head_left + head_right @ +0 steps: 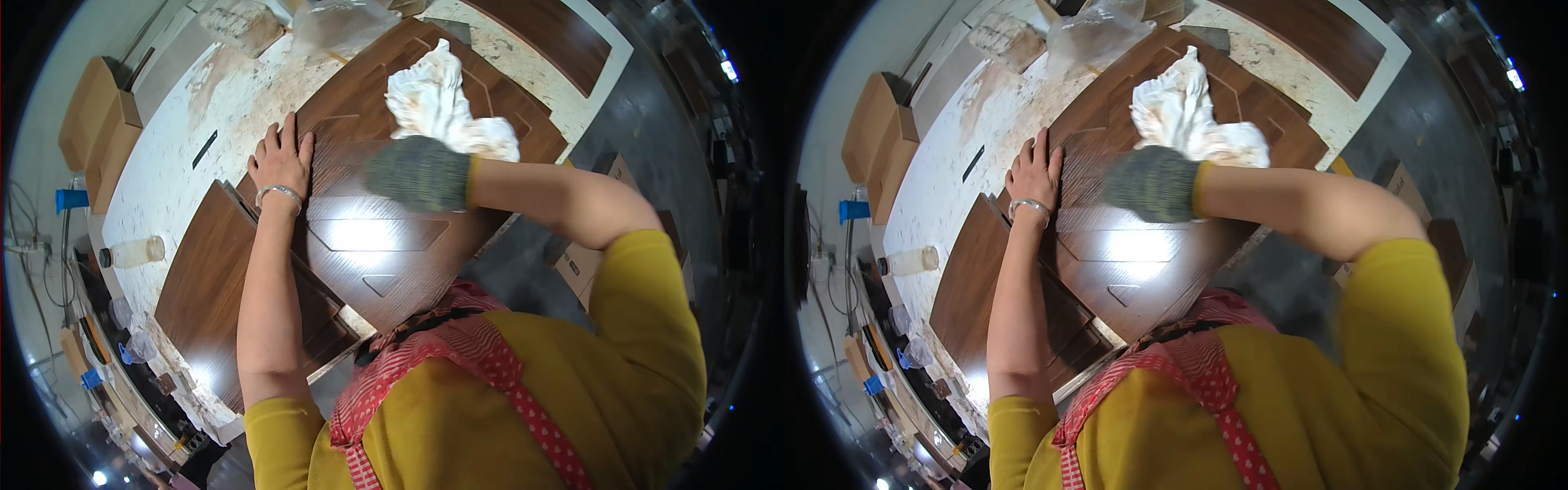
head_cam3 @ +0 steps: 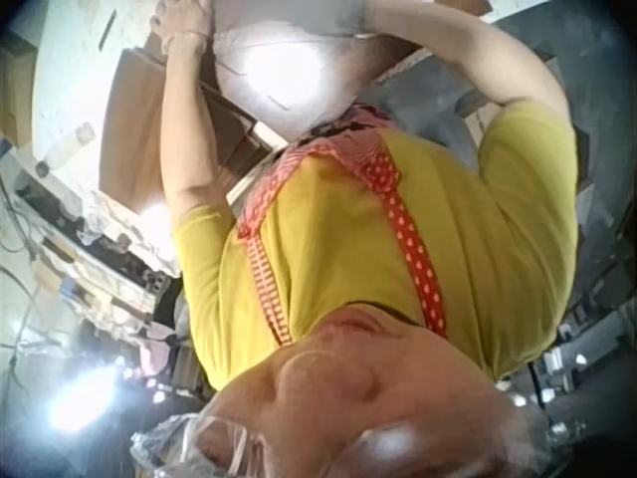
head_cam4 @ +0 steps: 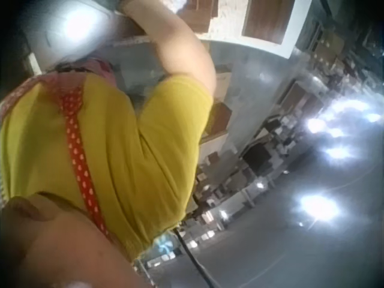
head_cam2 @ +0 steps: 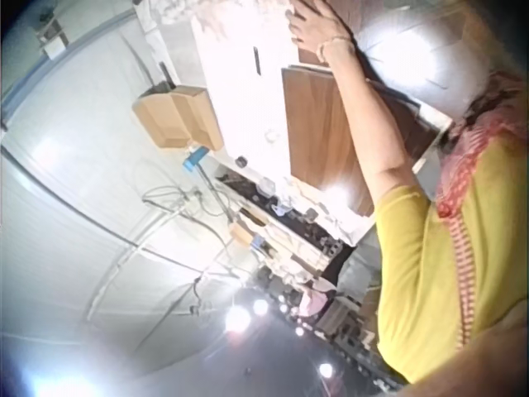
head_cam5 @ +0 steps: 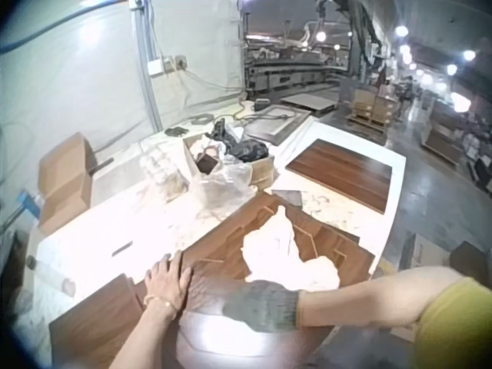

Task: The person is using a cloth and a liquid from a bottle to polish and clean the surface of decorative wooden panels.

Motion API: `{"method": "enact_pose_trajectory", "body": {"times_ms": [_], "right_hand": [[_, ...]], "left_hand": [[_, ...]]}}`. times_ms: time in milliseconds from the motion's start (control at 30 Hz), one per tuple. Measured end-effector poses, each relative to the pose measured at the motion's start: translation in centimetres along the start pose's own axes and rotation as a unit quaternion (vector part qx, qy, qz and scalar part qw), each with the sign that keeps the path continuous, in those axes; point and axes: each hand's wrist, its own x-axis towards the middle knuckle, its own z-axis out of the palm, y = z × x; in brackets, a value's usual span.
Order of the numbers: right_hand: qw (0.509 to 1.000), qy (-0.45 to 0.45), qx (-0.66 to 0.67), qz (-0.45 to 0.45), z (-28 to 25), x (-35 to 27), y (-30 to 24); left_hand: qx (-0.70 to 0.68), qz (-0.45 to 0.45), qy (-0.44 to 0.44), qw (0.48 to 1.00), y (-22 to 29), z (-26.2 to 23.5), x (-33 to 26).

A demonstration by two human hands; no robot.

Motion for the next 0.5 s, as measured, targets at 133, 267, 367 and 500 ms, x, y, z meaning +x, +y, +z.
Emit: {"method": "enact_pose_trajectory", "body": {"times_ms": [133,267,367,500], "right_hand": [[0.991,-0.12,0.062,0.012,-4.4,-2.2,0.6],[0.995,-0.075,0.068,0.01,-1.5,2.5,-0.7],[0.997,0.004,0.077,0.029,0.3,8.9,-2.0],[0.99,-0.02,0.124,-0.057,-2.3,3.5,0.3]], "left_hand": [[-0.005,-0.023,-0.03,0.999,0.6,-0.6,-0.4],[0.01,-0.01,-0.007,1.0,0.5,-0.6,-0.3],[-0.001,-0.01,-0.018,1.0,0.9,-0.8,0.0],[-0.009,-0.016,-0.028,0.999,0.4,-0.7,-0.1]]}}
